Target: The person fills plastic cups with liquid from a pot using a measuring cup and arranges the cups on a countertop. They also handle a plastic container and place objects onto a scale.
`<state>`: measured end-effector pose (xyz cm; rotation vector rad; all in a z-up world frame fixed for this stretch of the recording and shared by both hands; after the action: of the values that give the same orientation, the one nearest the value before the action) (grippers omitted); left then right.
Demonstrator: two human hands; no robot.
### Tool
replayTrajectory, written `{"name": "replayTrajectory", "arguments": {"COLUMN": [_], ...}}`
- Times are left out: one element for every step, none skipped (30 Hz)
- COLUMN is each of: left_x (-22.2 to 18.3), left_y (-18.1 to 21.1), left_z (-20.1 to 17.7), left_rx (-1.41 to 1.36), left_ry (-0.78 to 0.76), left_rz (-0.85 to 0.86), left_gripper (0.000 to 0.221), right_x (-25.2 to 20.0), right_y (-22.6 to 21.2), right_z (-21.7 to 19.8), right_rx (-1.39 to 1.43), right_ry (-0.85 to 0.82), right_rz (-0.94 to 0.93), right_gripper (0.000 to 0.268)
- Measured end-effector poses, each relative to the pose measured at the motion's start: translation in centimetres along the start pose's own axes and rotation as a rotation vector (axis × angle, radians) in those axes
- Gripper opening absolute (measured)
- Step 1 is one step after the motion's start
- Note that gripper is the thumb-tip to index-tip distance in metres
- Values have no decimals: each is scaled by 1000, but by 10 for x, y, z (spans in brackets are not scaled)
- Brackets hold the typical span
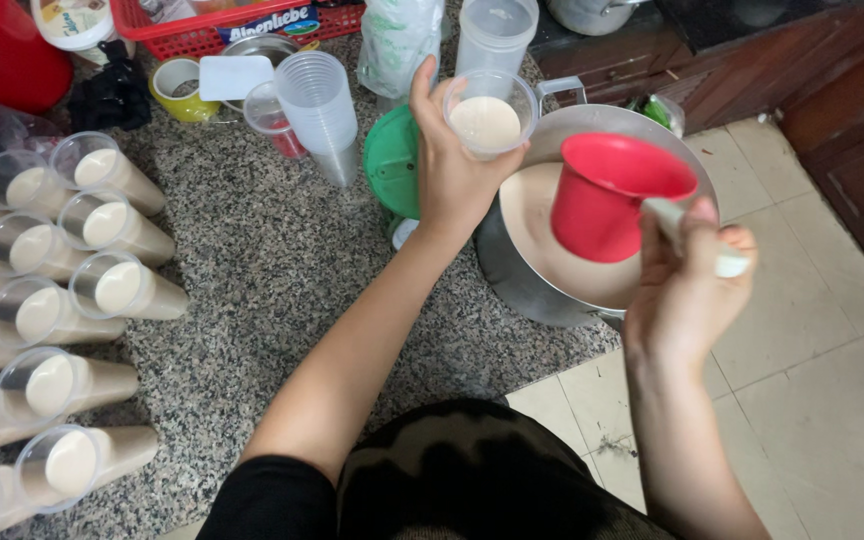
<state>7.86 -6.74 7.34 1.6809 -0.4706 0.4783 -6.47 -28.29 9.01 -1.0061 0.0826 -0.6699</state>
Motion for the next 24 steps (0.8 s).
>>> {"name": "replayTrajectory", "arguments": {"left_x": [-1,-3,-8,-14,-21,-30,-39,-50,-62,-74,-86,-98,-111,-128,-143,-157,-169,-183,-197,-208,-218,-226,-234,-241], "left_y": [5,11,17,23,28,34,38,40,40,39,36,32,26,19,11,0,-10,-21,-30,-39,-48,-55,-64,-71], "left_z": [-5,-12,-20,-30,-42,-55,-70,-86,-103,-119,-134,-149,-163,-178,-192,-205,-215,-226,-236,-247,-257,-266,-273,-279], "left_rx": [0,-19,-34,-49,-45,-42,-32,-17,1,18,106,195,280,317,348,378,382,386,389,434,475,516,504,492], "left_ry": [4,33,64,96,117,138,163,182,205,230,278,327,372,421,467,513,571,628,685,724,761,797,836,875], "left_rz": [11,18,23,28,19,10,1,-45,-89,-132,-159,-187,-215,-252,-283,-314,-333,-350,-368,-375,-382,-388,-403,-417], "left_gripper": [123,123,123,124,122,121,120,119,119,119,120,120,121,122,122,123,122,120,118,114,109,105,101,96], "right_x": [-2,-4,-7,-10,-12,-13,-13,-13,-12,-11,-11,-10,-11,-12,-11,-10,-8,-6,-5,-4,-1,2,4,7], "right_y": [8,14,22,29,37,43,51,57,64,72,79,86,93,101,109,115,119,123,126,130,132,135,136,137], "right_z": [-1,-3,-5,-7,-7,-7,-7,-8,-9,-10,-9,-9,-10,-11,-13,-14,-15,-15,-17,-17,-19,-20,-20,-19], "right_rx": [-12,-13,-13,-14,3,21,42,33,26,20,36,53,70,69,68,67,55,44,44,44,54,62,42,22], "right_ry": [3,4,3,1,-20,-41,-65,-72,-84,-96,-128,-160,-190,-196,-200,-205,-214,-224,-220,-217,-201,-185,-207,-229], "right_rz": [10,22,39,57,57,58,64,63,64,65,54,43,29,40,43,46,34,21,21,20,28,36,27,18], "right_gripper": [24,24,24,25,25,25,26,27,29,30,31,32,33,32,30,29,29,30,31,33,34,36,35,35]}}
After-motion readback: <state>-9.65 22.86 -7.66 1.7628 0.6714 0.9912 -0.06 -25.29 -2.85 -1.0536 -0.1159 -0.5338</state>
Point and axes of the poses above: each hand's wrist, its own x-axis towards the middle knuckle, its own z-axis out of the palm, y = z × x, the point moved 5 cm from there along x, towards the middle knuckle, and after that the axes turned 10 degrees about -y, right-handed, at the moved point
